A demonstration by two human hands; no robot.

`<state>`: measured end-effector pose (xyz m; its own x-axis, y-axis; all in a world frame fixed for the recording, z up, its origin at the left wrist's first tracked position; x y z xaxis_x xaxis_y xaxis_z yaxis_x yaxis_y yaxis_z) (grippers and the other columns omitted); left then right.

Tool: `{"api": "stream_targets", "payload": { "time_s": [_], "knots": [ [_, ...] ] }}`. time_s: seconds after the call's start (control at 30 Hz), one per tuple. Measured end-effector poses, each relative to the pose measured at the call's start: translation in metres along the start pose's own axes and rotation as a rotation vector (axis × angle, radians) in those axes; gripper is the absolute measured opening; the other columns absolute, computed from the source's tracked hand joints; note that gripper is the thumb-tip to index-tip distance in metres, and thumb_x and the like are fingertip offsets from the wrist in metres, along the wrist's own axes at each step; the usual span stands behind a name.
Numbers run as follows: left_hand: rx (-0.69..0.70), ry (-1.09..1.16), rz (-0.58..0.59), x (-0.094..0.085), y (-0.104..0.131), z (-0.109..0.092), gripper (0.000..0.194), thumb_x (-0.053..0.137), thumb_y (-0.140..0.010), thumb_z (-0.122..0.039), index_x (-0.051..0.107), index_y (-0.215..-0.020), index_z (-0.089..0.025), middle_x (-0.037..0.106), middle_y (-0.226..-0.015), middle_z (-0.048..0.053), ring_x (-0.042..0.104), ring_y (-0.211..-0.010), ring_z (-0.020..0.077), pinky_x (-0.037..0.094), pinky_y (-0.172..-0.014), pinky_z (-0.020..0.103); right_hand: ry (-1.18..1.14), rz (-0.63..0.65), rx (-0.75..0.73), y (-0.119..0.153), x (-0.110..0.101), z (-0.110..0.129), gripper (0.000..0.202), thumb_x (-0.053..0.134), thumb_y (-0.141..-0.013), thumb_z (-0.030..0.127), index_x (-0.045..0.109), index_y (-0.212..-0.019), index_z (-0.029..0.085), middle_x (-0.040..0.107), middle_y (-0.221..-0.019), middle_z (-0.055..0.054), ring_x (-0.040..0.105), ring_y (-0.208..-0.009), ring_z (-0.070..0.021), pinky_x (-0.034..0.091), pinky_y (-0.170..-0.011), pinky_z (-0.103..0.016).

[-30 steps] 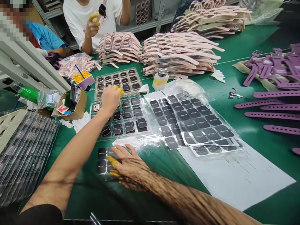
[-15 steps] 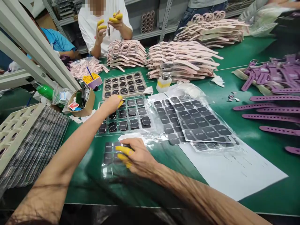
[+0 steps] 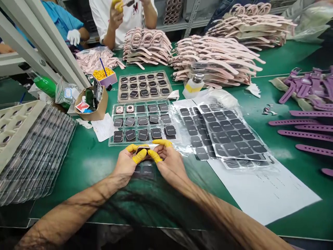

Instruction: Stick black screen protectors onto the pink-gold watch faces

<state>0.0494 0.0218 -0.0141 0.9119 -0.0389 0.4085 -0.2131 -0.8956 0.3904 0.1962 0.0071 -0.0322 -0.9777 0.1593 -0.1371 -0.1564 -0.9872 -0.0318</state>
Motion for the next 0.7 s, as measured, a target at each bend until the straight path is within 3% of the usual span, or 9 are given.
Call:
{"api": "stream_targets", "payload": {
  "time_s": [0.1, 0.2, 0.23, 0.3, 0.4, 0.47, 0.53, 0.63, 0.7],
  "knots": [
    [0.003, 0.030, -0.014, -0.005, -0.004, -0.003, 0.049, 0.102, -0.064, -0.045, 0.075, -0.090, -0.014, 0.078, -0.096, 0.003, 0.074, -0.091, 0.0150, 0.064, -0.090, 0.028, -0.163, 0.056, 0.136, 0.003, -0.007, 0.012, 0.034, 0.085, -0.079, 0.041, 0.061, -0.099, 0.031, 0.070, -0.082, 0.003, 0.071, -0.067, -0.0189, 0.064, -0.067, -0.037],
    [0.003, 0.016, 0.014, -0.014, -0.010, -0.013, 0.054, 0.101, -0.064, -0.051, 0.071, -0.091, -0.015, 0.076, -0.095, 0.002, 0.074, -0.084, 0.0140, 0.065, -0.079, 0.027, -0.284, 0.161, 0.248, 0.005, -0.032, 0.021, 0.043, 0.085, -0.077, 0.055, 0.058, -0.100, 0.032, 0.068, -0.077, 0.006, 0.061, -0.051, -0.0159, 0.055, -0.050, -0.033],
    [0.009, -0.027, 0.046, -0.016, -0.013, -0.017, 0.056, 0.101, -0.063, -0.051, 0.070, -0.093, -0.016, 0.074, -0.092, 0.001, 0.073, -0.079, 0.0133, 0.065, -0.074, 0.027, -0.194, 0.160, 0.236, 0.006, -0.046, 0.021, 0.044, 0.084, -0.076, 0.060, 0.059, -0.099, 0.032, 0.067, -0.075, 0.005, 0.058, -0.050, -0.0162, 0.050, -0.047, -0.033],
    [0.012, -0.136, 0.131, -0.019, -0.018, -0.023, 0.061, 0.101, -0.063, -0.049, 0.067, -0.101, -0.017, 0.072, -0.088, -0.001, 0.071, -0.068, 0.0122, 0.064, -0.066, 0.028, 0.222, 0.072, 0.126, 0.004, -0.079, 0.021, 0.044, 0.084, -0.074, 0.066, 0.064, -0.084, 0.029, 0.065, -0.072, 0.001, 0.056, -0.053, -0.0184, 0.043, -0.046, -0.033],
    [-0.017, -0.209, 0.207, -0.022, -0.021, -0.025, 0.062, 0.101, -0.064, -0.046, 0.063, -0.103, -0.019, 0.068, -0.082, -0.003, 0.066, -0.062, 0.0111, 0.061, -0.059, 0.027, 0.834, -0.082, -0.170, -0.008, -0.104, 0.030, 0.047, 0.071, -0.083, 0.074, 0.071, -0.077, 0.028, 0.060, -0.075, -0.004, 0.055, -0.061, -0.0221, 0.037, -0.049, -0.034],
    [-0.035, -0.206, 0.208, -0.025, -0.023, -0.023, 0.061, 0.103, -0.062, -0.038, 0.063, -0.103, -0.019, 0.069, -0.084, -0.002, 0.067, -0.068, 0.0111, 0.061, -0.065, 0.026, 0.981, -0.143, -0.363, -0.030, -0.100, 0.041, 0.051, 0.058, -0.093, 0.074, 0.078, -0.096, 0.027, 0.059, -0.082, -0.006, 0.059, -0.071, -0.0242, 0.044, -0.057, -0.036],
    [-0.056, -0.199, 0.187, -0.028, -0.024, -0.022, 0.066, 0.104, -0.056, -0.026, 0.064, -0.108, -0.019, 0.071, -0.089, 0.000, 0.068, -0.076, 0.0117, 0.062, -0.075, 0.028, 1.024, -0.167, -0.456, -0.066, -0.085, 0.047, 0.055, 0.050, -0.100, 0.067, 0.077, -0.119, 0.024, 0.063, -0.097, -0.011, 0.063, -0.093, -0.0273, 0.053, -0.079, -0.040],
    [-0.100, -0.207, 0.169, -0.031, -0.025, -0.020, 0.073, 0.103, -0.051, -0.017, 0.064, -0.113, -0.019, 0.073, -0.093, 0.001, 0.069, -0.080, 0.0131, 0.060, -0.081, 0.030, 1.181, -0.072, -0.329, -0.129, -0.058, 0.035, 0.056, 0.036, -0.108, 0.049, 0.065, -0.144, 0.019, 0.054, -0.143, -0.023, 0.053, -0.128, -0.0337, 0.047, -0.105, -0.051],
    [-0.120, -0.213, 0.169, -0.032, -0.025, -0.019, 0.074, 0.102, -0.050, -0.014, 0.064, -0.114, -0.018, 0.073, -0.090, 0.000, 0.069, -0.079, 0.0135, 0.059, -0.080, 0.031, 1.227, 0.000, -0.287, -0.156, -0.043, 0.025, 0.051, 0.036, -0.108, 0.044, 0.072, -0.134, 0.020, 0.048, -0.155, -0.022, 0.051, -0.131, -0.0359, 0.045, -0.106, -0.055]
  ]
}}
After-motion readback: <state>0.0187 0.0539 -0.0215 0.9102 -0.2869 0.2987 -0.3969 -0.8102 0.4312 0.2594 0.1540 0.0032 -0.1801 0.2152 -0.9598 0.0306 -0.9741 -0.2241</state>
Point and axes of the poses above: each hand's wrist, its own y-axis away from the middle knuckle, its own x-axis out of the palm, z = x × y, the point moved 6 cm from there along -y, towards the middle knuckle
